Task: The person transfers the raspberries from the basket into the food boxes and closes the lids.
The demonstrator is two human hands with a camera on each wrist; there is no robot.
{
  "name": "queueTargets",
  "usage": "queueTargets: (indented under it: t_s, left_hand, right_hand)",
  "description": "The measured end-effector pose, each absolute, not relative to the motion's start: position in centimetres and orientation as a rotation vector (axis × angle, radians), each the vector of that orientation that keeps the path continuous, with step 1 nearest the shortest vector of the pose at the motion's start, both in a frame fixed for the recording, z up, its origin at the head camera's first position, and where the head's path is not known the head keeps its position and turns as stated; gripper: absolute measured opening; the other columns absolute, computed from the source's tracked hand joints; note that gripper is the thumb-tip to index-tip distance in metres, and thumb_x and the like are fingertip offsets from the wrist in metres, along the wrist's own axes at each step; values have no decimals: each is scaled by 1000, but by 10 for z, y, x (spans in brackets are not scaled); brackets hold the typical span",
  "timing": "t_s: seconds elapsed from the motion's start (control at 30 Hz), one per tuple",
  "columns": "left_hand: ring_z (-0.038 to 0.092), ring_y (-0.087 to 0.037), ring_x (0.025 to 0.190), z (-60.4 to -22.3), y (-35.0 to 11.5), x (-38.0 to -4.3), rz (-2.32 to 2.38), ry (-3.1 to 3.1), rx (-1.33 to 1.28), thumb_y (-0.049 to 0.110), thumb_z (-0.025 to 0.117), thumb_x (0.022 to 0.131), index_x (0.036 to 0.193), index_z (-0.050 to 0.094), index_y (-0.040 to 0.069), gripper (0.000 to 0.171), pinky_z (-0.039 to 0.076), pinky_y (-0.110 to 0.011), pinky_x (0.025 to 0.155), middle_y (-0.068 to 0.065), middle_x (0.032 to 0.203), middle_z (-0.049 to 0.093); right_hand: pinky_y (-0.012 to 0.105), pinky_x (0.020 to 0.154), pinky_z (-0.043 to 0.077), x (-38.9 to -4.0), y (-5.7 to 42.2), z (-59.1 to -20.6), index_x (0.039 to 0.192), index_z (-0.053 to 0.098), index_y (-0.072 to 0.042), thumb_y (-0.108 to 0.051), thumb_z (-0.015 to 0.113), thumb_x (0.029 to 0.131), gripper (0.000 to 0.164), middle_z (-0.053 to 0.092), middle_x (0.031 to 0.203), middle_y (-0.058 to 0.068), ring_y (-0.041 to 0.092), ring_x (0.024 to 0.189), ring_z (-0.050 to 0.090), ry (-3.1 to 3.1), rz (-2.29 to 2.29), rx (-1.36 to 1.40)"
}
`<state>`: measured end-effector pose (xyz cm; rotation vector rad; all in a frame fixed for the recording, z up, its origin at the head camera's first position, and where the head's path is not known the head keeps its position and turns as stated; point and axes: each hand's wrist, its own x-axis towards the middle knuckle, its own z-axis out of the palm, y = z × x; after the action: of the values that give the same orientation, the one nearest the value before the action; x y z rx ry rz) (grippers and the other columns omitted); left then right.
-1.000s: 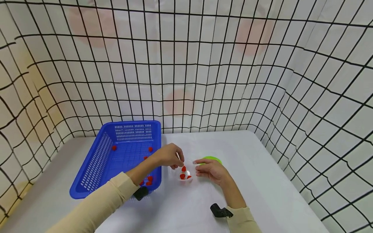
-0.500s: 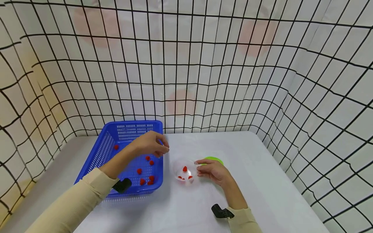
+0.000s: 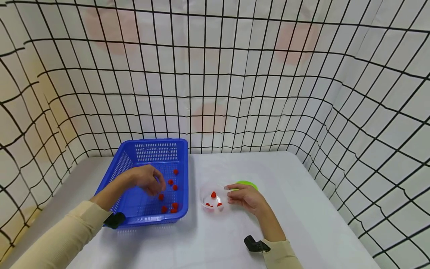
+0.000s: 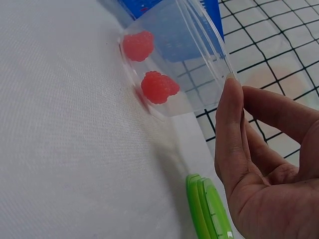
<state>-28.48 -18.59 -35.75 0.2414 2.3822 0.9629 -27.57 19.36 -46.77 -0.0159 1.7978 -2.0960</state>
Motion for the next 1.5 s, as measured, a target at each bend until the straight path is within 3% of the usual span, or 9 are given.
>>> queueTargets:
  t_s: [0.33, 0.77, 1.03, 1.5]
  left_hand:
    - [69, -24, 82, -365, -192, -280, 826, 2245, 289, 1, 74, 84, 101, 73, -1, 17, 63, -39, 81, -9, 92, 72]
    - [69, -23, 82, -366, -186, -289, 735, 2308, 375, 3, 75, 85, 100, 75, 3, 15, 63, -38, 80, -8, 93, 73]
    - [70, -23, 78, -371, -184, -298, 632, 2350, 358, 6, 78, 85, 101, 76, 4, 16, 64, -38, 77, -6, 87, 73]
    - [70, -22, 82, -373, -197, -269, 698, 2265, 324, 5, 73, 90, 106, 74, 4, 16, 63, -38, 80, -8, 96, 70]
  right_hand:
    - [28, 72, 63, -277, 194, -469, 130, 57, 16, 6, 66, 91, 41, 74, 94, 11, 15, 69, 72, 1808, -2097, -25]
    - [27, 71, 63, -274, 192, -473, 131, 56, 17, 6, 66, 91, 43, 73, 88, 7, 14, 68, 72, 1800, -2089, -19]
    - [29, 73, 63, -275, 191, -477, 129, 59, 15, 3, 68, 91, 41, 74, 96, 12, 15, 70, 72, 1801, -2074, -22]
    - [29, 75, 63, -276, 193, -469, 133, 57, 14, 2, 69, 91, 45, 73, 103, 14, 15, 71, 72, 1827, -2070, 12]
